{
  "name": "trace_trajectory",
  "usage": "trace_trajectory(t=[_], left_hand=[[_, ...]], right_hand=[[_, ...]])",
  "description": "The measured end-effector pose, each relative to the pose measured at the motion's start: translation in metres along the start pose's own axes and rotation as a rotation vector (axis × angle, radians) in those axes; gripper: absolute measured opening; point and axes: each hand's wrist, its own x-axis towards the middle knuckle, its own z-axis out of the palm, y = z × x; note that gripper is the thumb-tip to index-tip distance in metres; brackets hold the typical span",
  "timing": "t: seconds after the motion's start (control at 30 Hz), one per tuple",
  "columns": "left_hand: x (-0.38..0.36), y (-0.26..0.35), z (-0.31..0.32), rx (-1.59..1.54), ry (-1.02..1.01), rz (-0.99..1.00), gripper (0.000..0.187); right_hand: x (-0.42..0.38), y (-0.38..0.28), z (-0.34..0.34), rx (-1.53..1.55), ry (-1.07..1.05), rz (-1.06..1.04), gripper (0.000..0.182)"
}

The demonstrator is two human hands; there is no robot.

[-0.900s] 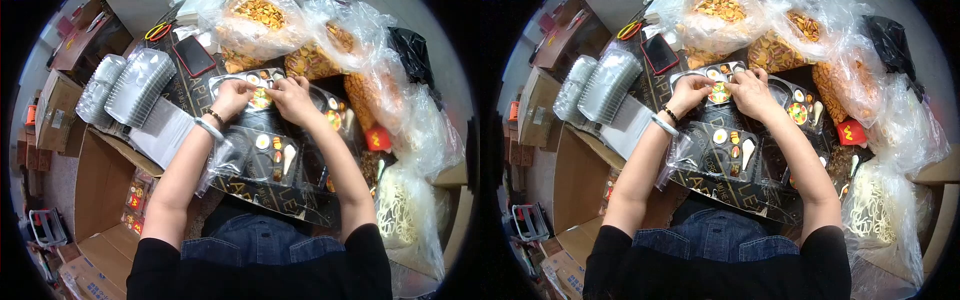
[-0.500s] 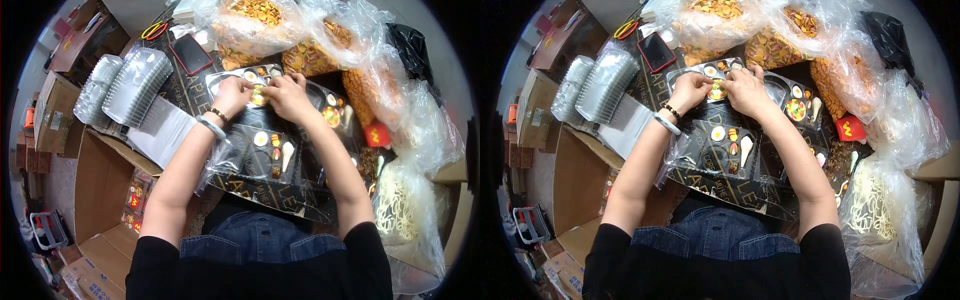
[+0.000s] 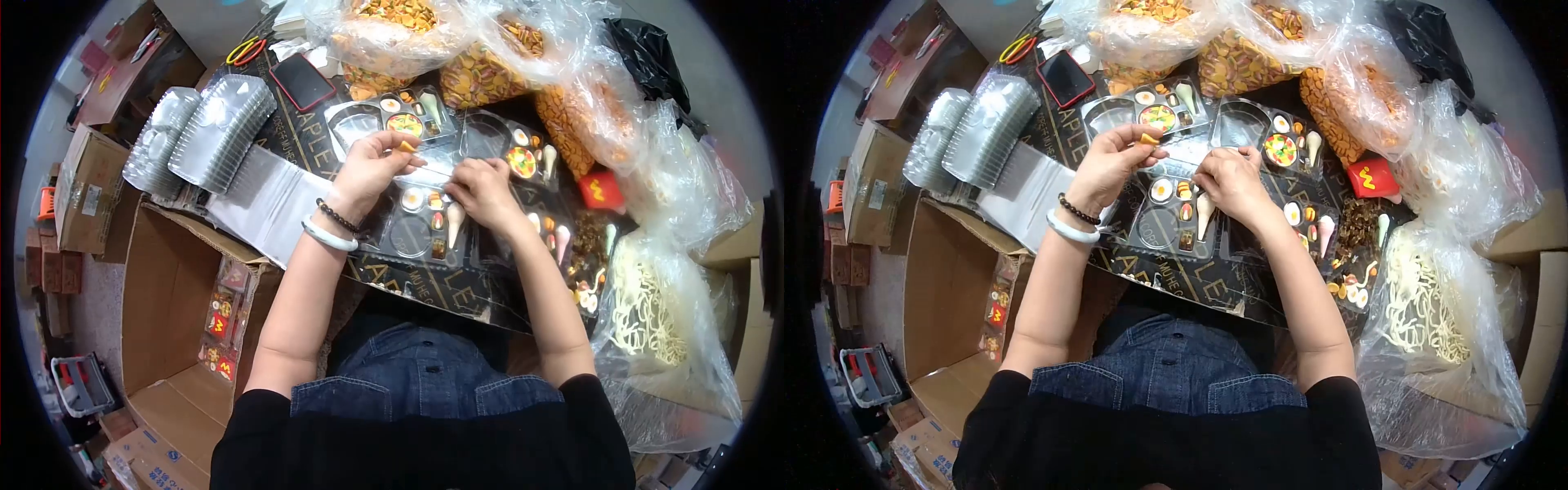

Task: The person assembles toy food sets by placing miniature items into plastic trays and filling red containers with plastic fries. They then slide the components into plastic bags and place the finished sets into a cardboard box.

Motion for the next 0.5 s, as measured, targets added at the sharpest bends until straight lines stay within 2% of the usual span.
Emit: trace_trajectory(t=[0.03, 0.1, 0.17, 0.27, 0.3, 0.37, 0.4, 0.47, 0.5], left_hand=[[-0.009, -0.002, 0.003, -0.016, 0.013, -0.006, 0.019], [-0.030, -0.003, 0.008, -0.052, 0.027, -0.007, 0.020], [-0.046, -0.009, 0.008, -0.085, 0.051, 0.003, 0.022], [-0.071, -0.016, 0.009, -0.129, 0.108, 0.017, 0.020], [-0.078, -0.018, 0.007, -0.128, 0.119, 0.019, 0.020], [-0.091, -0.024, 0.003, -0.163, 0.148, -0.015, 0.020], [-0.095, -0.027, 0.000, -0.161, 0.122, 0.014, 0.021], [-0.103, -0.028, -0.002, -0.141, 0.111, 0.013, 0.022], [-0.108, -0.028, -0.003, -0.125, 0.101, 0.008, 0.023]], right_hand=[[-0.004, -0.001, -0.001, 0.000, 0.005, -0.004, 0.009], [-0.011, -0.007, -0.003, -0.017, 0.187, 0.007, 0.010], [-0.028, -0.033, -0.025, 0.112, 0.198, 0.050, 0.011], [-0.068, -0.075, -0.051, 0.372, 0.063, -0.004, 0.005], [-0.080, -0.082, -0.048, 0.452, -0.072, 0.009, 0.004], [-0.095, -0.100, -0.028, 0.592, -0.216, -0.004, 0.027], [-0.096, -0.103, -0.017, 0.506, -0.096, -0.116, 0.035], [-0.089, -0.103, -0.008, 0.626, 0.056, 0.068, 0.032], [-0.080, -0.102, -0.003, 0.552, 0.228, 0.020, 0.027]])
